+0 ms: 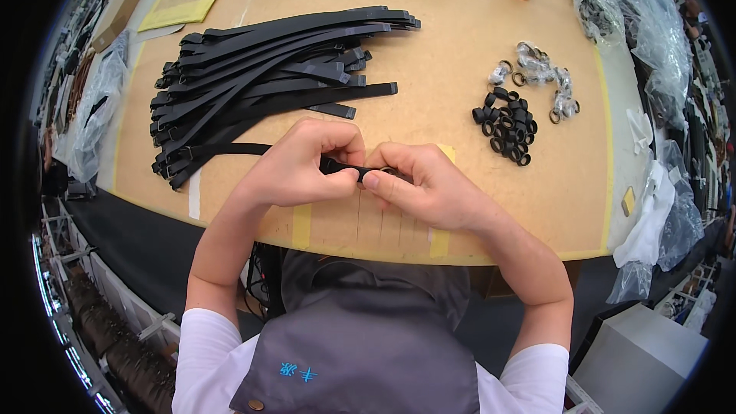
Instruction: The person assembles black straps by attaching small black plastic rings to the ends. They repeatedly pick up a strap, thread a ring onto the end, and place the finished strap into a growing pile on the table.
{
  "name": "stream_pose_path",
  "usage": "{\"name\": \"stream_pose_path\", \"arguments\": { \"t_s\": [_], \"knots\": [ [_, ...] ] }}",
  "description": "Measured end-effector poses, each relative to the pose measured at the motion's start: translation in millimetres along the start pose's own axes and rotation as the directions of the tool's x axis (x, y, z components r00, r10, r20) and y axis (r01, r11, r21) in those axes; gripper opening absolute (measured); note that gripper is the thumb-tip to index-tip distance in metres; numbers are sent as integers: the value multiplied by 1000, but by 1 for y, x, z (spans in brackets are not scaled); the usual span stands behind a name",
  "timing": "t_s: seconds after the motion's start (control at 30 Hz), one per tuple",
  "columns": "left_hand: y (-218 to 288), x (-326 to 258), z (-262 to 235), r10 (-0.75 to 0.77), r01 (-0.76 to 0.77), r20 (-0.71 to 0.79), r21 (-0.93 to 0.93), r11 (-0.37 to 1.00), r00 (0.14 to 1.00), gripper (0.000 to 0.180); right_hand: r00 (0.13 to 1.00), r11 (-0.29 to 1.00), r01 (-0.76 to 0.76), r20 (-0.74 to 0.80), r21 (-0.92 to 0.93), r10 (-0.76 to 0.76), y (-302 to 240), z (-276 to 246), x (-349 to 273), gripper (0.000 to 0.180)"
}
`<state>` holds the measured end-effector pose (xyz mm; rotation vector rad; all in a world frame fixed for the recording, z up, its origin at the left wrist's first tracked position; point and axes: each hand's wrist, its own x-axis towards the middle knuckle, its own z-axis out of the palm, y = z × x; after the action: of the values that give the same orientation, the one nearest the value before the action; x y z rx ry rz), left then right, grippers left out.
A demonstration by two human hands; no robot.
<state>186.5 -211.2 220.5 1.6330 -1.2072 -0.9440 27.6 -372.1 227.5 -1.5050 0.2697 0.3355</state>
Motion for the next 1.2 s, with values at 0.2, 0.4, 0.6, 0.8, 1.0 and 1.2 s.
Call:
{"name": "stream_pose_path", "arguments": {
  "t_s": [0.2,0.4,0.6,0.8,1.0,1.2],
  "knots": [
    [-1,1,3,-8,7,-41,-40,999,999,12,1000,999,-6,3,-44,6,3,-3,1,23],
    [2,1,3,-112,101,-35,-222,970,993,8,999,1000,18,29,22,-18,8,-10,0,27],
    [4,-2,-4,-185,202,82,-391,898,979,9,995,994,-1,101,106,-10,3,-33,1,30],
    [12,1,-6,-247,273,115,-411,870,962,12,989,962,88,91,257,-115,6,-43,3,30],
    [16,6,-7,-327,381,198,-438,814,924,14,989,956,134,26,261,-145,15,-47,7,21],
    [10,8,4,-284,312,129,-409,858,950,10,991,967,120,37,224,-132,16,-38,8,19]
  ]
}}
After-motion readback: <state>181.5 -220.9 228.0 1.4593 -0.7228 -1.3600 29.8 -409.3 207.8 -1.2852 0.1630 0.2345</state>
